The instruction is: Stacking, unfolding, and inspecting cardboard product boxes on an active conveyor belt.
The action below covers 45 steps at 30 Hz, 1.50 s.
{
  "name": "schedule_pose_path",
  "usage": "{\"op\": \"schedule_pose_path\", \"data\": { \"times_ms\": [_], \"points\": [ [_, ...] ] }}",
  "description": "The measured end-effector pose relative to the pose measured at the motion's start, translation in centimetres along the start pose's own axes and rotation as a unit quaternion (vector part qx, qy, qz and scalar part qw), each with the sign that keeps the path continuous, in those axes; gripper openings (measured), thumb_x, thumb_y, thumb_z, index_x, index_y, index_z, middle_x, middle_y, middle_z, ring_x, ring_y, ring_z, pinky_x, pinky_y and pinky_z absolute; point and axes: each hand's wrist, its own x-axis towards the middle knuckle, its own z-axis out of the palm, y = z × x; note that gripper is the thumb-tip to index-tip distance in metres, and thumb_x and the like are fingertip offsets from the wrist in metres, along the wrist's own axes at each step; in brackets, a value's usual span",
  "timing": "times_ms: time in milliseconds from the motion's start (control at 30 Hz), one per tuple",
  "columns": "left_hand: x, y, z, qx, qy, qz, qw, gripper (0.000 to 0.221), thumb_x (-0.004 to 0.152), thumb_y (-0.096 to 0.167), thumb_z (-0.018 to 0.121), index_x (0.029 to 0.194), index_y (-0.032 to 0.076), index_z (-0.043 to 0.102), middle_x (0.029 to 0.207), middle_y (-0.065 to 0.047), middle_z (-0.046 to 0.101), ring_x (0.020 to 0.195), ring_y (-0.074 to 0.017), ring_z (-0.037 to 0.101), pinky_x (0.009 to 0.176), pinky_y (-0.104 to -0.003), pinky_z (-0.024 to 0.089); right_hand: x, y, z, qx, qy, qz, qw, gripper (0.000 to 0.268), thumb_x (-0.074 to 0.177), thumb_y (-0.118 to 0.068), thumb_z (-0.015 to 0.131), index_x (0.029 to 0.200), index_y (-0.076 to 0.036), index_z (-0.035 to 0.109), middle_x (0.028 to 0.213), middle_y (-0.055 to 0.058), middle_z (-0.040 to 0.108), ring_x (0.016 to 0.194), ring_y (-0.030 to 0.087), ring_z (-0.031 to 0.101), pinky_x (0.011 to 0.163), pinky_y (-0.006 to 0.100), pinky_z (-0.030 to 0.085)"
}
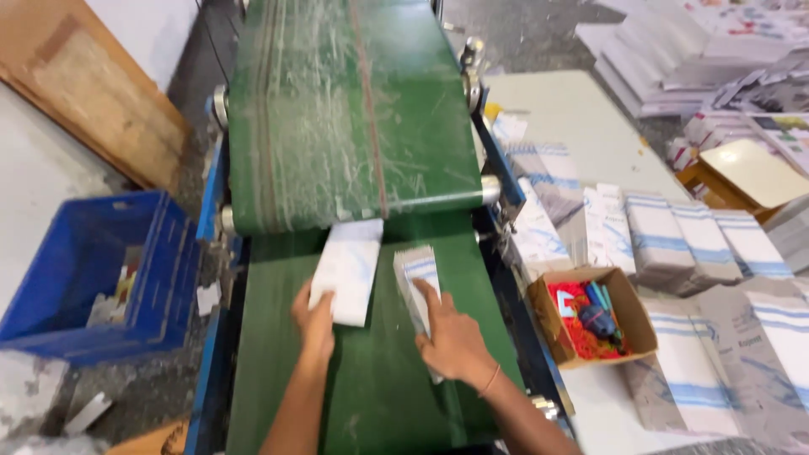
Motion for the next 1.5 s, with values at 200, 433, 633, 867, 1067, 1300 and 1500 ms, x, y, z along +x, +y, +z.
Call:
{"op": "schedule_pose_path", "data": {
  "times_ms": [200,433,633,867,1067,1300,1500],
  "points": [
    [-12.2,8.8,-5.6,0.165,-0.029,0.050,0.985,0.051,0.081,-0.004,0.068,0.132,-0.002,0.065,0.115,-0.013,0.075,0.097,-0.0204,0.073,0.082,-0.032,0.058,1.5,-0.3,0.3,-0.008,-0.008,0.008,1.000,0.086,0.078,-0.022,0.066,0.154,-0.027,0.026,0.123,0.027,0.055,0.096,0.052,0.063,0.089,0.056,0.052],
    [-19.9,12.8,1.5,0.457,-0.268,0.323,0.785,0.078,0.075,0.010,0.071,0.151,0.016,0.054,0.139,-0.027,0.062,0.116,-0.0437,0.067,0.095,-0.044,0.057,1.3,0.0,0.3,-0.011,-0.064,-0.018,0.998,0.086,0.085,-0.037,0.071,0.159,-0.027,0.027,0.135,0.028,0.052,0.107,0.053,0.062,0.093,0.054,0.053],
    [-19.2,11.9,3.5,0.463,-0.373,0.271,0.757,0.112,0.063,0.039,0.092,0.155,0.011,0.035,0.146,-0.024,0.051,0.130,-0.0475,0.051,0.102,-0.052,0.049,-3.0,3.8,1.0,0.074,-0.075,-0.158,0.982,0.132,0.054,-0.051,0.099,0.159,-0.019,0.026,0.161,0.037,0.019,0.144,0.052,0.026,0.114,0.054,0.033],
    [-10.6,9.2,6.5,0.487,-0.325,0.323,0.744,0.128,0.061,0.045,0.097,0.159,0.010,0.022,0.155,-0.035,0.033,0.134,-0.0544,0.045,0.105,-0.058,0.045,5.3,8.8,2.9,0.142,0.035,-0.193,0.970,0.112,0.061,-0.050,0.091,0.156,-0.015,0.044,0.155,0.023,0.048,0.141,0.042,0.053,0.120,0.049,0.044],
    [-8.1,7.5,8.1,0.455,-0.383,0.297,0.747,0.128,0.064,0.042,0.092,0.162,0.013,0.015,0.170,-0.033,0.023,0.127,-0.0505,0.056,0.098,-0.054,0.053,6.4,8.1,3.1,0.086,0.106,-0.290,0.947,0.114,0.062,-0.054,0.090,0.155,-0.010,0.041,0.152,0.029,0.049,0.140,0.049,0.047,0.116,0.053,0.039],
    [-8.8,8.8,9.1,0.425,-0.403,0.313,0.747,0.141,0.055,0.046,0.095,0.161,0.010,0.009,0.162,-0.036,0.024,0.133,-0.0541,0.049,0.101,-0.054,0.051,6.2,8.2,3.4,0.101,0.105,-0.245,0.959,0.110,0.063,-0.055,0.088,0.154,-0.011,0.043,0.148,0.028,0.050,0.135,0.046,0.052,0.113,0.052,0.042],
    [-8.6,8.8,8.6,0.470,-0.414,0.270,0.731,0.141,0.058,0.048,0.093,0.162,0.010,0.006,0.168,-0.031,0.025,0.136,-0.0513,0.048,0.104,-0.053,0.048,6.3,8.7,4.2,0.092,0.103,-0.261,0.955,0.108,0.064,-0.056,0.089,0.152,-0.010,0.046,0.148,0.028,0.051,0.138,0.048,0.050,0.115,0.054,0.039]
  ]
}}
